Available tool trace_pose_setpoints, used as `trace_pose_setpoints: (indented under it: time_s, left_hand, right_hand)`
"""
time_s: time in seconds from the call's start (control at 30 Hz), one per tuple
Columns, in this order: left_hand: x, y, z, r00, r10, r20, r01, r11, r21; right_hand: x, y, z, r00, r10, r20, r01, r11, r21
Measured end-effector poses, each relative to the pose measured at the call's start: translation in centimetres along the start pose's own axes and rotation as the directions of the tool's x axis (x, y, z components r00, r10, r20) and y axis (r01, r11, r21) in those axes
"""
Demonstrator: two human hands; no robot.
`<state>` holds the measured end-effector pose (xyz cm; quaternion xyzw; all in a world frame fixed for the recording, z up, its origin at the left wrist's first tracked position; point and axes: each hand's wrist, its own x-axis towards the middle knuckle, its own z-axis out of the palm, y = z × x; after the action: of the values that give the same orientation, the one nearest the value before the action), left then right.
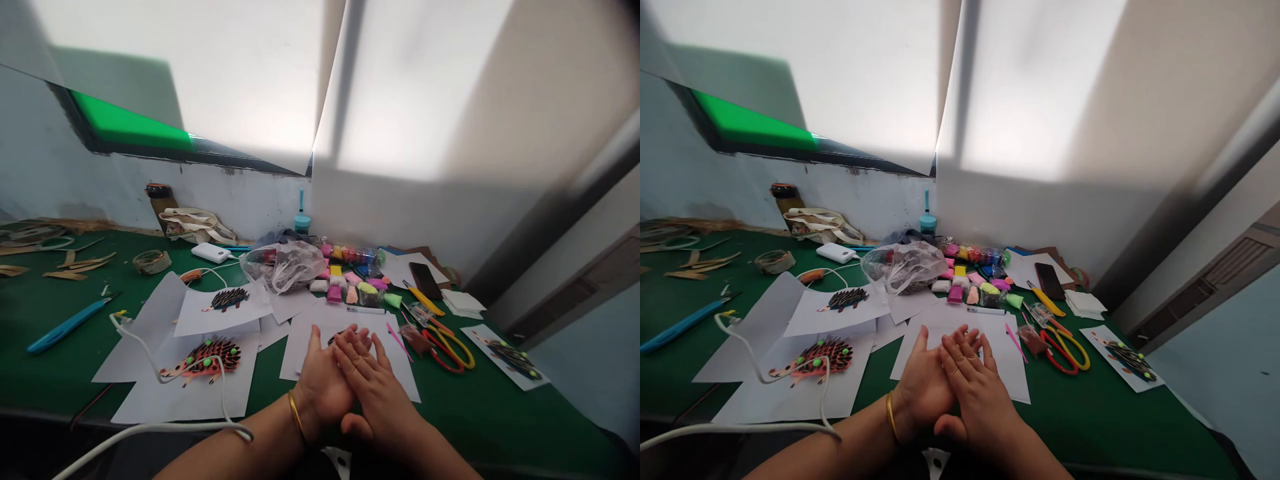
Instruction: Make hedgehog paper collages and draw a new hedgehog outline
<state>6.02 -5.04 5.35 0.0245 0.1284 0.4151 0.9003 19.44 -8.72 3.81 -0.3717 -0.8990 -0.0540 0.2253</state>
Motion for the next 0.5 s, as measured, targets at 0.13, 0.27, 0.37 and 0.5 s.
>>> trace_pose_setpoints:
  time_s: [0.13, 0.27, 0.37, 0.5]
  left_hand:
    - [-0.12, 1.04, 0.55, 0.997, 0.075, -0.035, -0.076, 0.997, -0.013]
    - [-0.06, 0.64, 0.36, 0.998, -0.024, -0.061, 0.019, 0.997, -0.073]
    - [-0.02, 0.77, 0.26, 0.999, 0.025, -0.021, -0.026, 0.999, -0.019]
    - [0.04, 1.04, 0.35, 0.997, 0.068, -0.031, -0.068, 0.998, 0.006]
  right_hand:
    - [0.02, -0.58, -0.02, 0.997, -0.08, 0.003, 0.08, 0.996, 0.047]
    - [0.19, -0.38, -0.14, 1.0, -0.016, -0.013, 0.016, 0.999, 0.03]
    - [0.08, -0.09, -0.43, 1.0, -0.017, 0.021, 0.016, 1.0, 0.012]
    - [-0.12, -0.58, -0.46, 0.998, -0.066, 0.004, 0.066, 0.996, 0.06]
